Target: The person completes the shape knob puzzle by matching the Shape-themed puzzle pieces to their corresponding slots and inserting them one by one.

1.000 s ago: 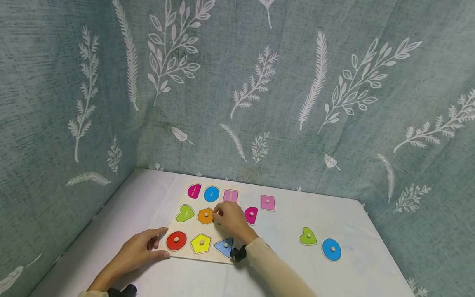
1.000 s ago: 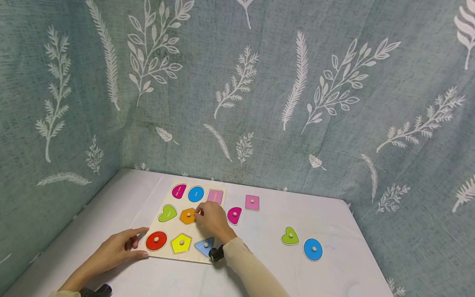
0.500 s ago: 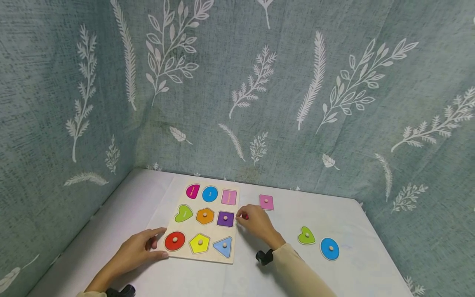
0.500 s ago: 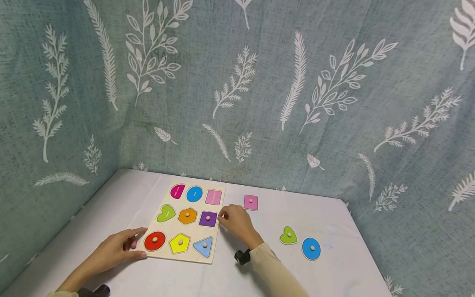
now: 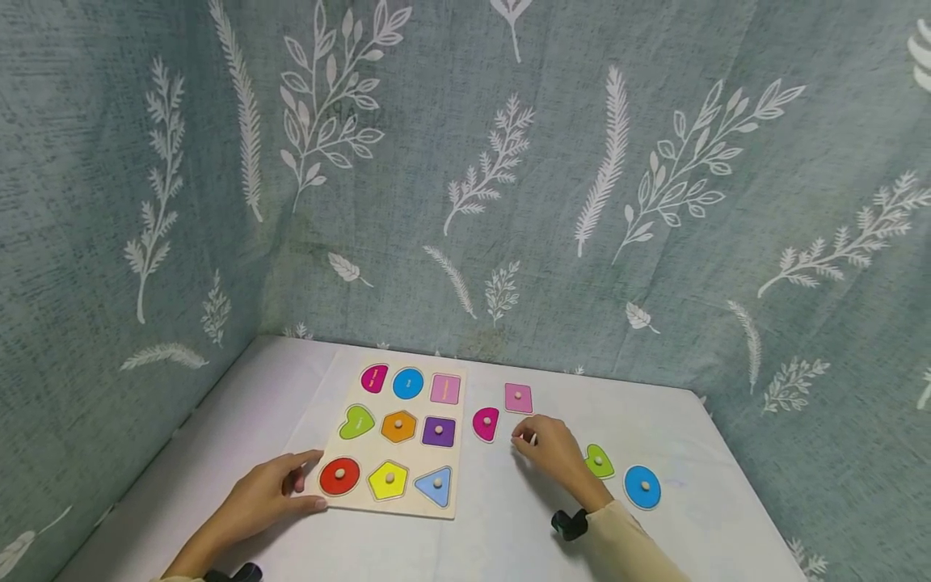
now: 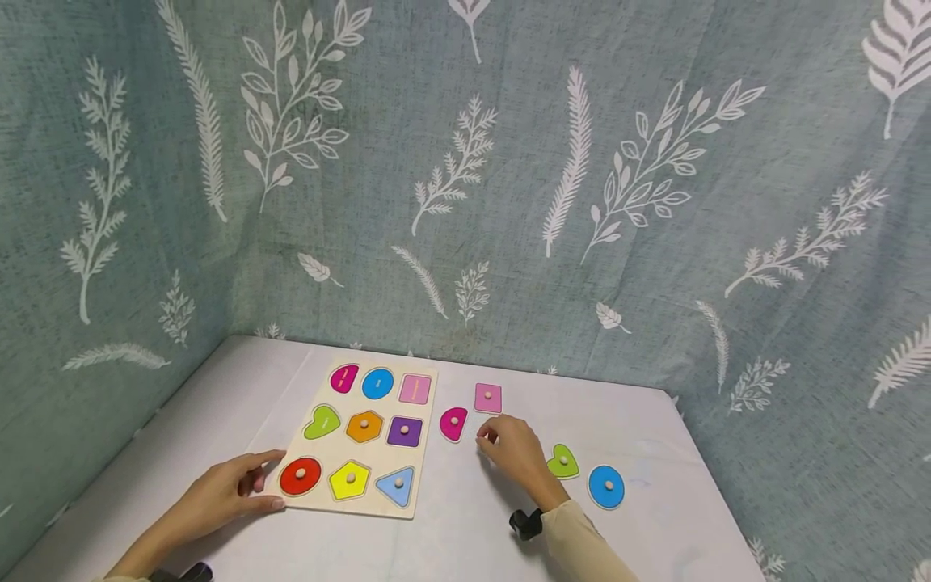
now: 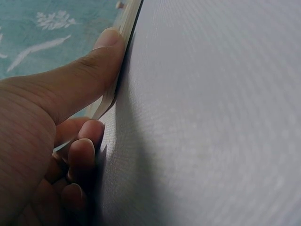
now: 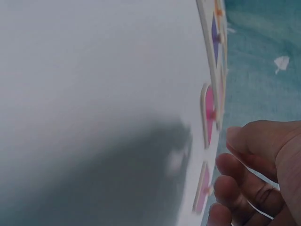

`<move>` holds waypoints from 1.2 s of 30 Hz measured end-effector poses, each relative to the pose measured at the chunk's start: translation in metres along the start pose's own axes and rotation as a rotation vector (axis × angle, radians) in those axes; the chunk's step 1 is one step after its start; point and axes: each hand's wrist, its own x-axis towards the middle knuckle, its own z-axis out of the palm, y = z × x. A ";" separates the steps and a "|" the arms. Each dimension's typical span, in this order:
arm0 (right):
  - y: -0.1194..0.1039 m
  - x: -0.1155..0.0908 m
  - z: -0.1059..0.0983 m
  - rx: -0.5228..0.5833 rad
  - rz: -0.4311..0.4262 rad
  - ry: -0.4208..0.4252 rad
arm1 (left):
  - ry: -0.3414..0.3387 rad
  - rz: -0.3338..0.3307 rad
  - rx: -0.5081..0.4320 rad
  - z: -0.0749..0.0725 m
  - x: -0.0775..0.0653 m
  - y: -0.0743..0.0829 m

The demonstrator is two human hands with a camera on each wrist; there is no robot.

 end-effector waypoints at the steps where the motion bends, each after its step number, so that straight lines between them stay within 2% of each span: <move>1: 0.003 -0.003 -0.002 -0.003 0.017 0.001 | -0.001 0.001 0.003 0.000 0.000 0.000; 11: 0.036 -0.033 -0.015 -0.004 0.163 0.014 | -0.005 0.000 -0.005 0.001 -0.003 -0.001; 17: 0.053 -0.046 -0.023 0.015 0.209 0.052 | 0.000 -0.005 -0.001 0.001 -0.001 -0.001; 24: 0.065 -0.053 -0.030 0.020 0.269 0.078 | -0.004 -0.018 -0.016 -0.001 0.000 0.004; 31: 0.074 -0.061 -0.038 0.035 0.289 0.087 | -0.002 -0.018 -0.005 0.000 0.000 0.002; 36: 0.079 -0.067 -0.044 0.008 0.343 0.099 | -0.006 -0.021 -0.010 -0.001 -0.001 0.002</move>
